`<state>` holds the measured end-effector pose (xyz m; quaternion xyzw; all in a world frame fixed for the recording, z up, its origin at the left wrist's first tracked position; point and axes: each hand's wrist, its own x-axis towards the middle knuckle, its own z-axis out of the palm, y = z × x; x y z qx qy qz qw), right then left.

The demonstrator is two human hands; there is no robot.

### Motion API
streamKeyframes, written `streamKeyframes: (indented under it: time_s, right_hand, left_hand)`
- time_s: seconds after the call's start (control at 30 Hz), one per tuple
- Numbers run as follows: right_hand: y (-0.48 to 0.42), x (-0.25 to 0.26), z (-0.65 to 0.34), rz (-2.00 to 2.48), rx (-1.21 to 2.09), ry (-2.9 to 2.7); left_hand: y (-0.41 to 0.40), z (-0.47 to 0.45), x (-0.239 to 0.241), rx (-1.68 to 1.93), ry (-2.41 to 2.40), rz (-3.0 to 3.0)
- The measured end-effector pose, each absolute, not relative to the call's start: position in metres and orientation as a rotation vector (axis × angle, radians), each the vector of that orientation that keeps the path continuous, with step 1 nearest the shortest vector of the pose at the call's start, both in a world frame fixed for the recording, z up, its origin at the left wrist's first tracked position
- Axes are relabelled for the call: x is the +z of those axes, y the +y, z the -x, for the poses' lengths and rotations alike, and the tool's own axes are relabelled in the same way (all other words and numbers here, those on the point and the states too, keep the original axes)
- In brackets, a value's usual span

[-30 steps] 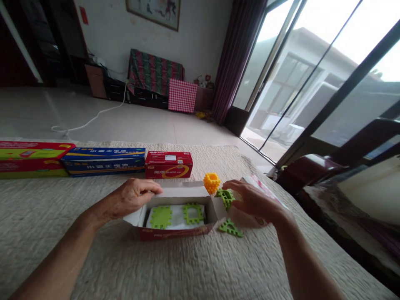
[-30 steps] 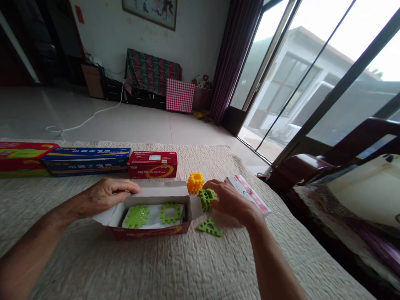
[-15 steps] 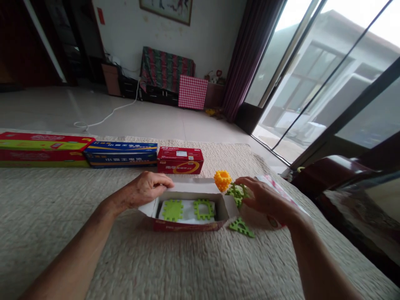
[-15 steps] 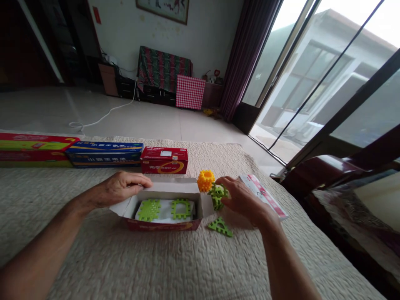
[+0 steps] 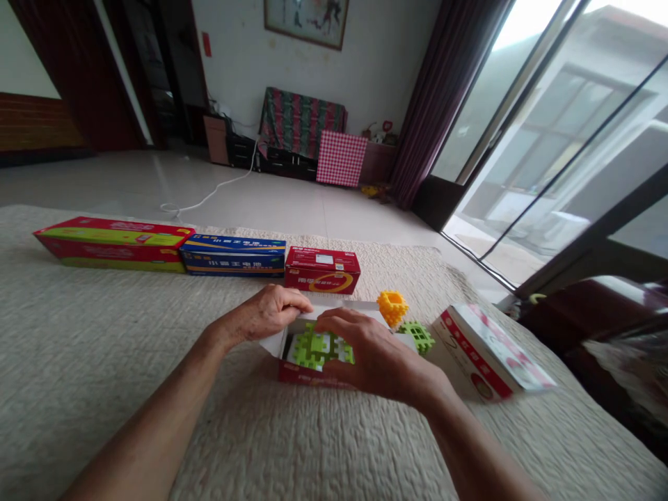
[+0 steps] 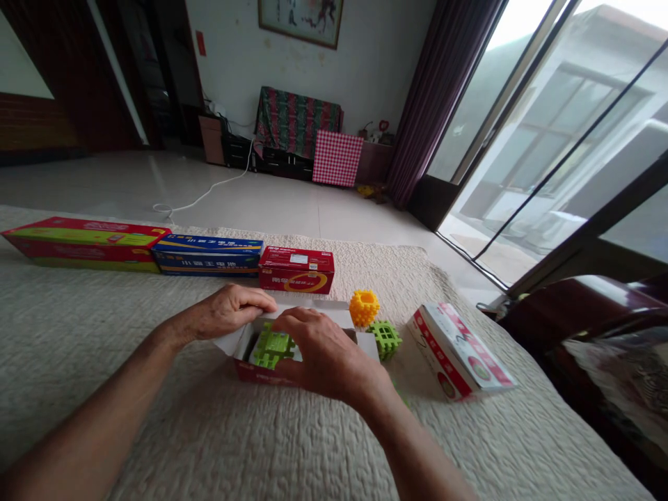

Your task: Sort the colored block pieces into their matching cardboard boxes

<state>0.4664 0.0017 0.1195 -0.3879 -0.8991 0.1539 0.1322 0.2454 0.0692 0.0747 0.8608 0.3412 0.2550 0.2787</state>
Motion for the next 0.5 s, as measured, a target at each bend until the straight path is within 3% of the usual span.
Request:
streamKeyframes:
  time_s: [0.5]
  right_hand:
    - [0.011,0.121,-0.507,1.161,0.312,-2.400]
  left_hand:
    - [0.069,-0.245,0.074,0.704,0.917,-2.312]
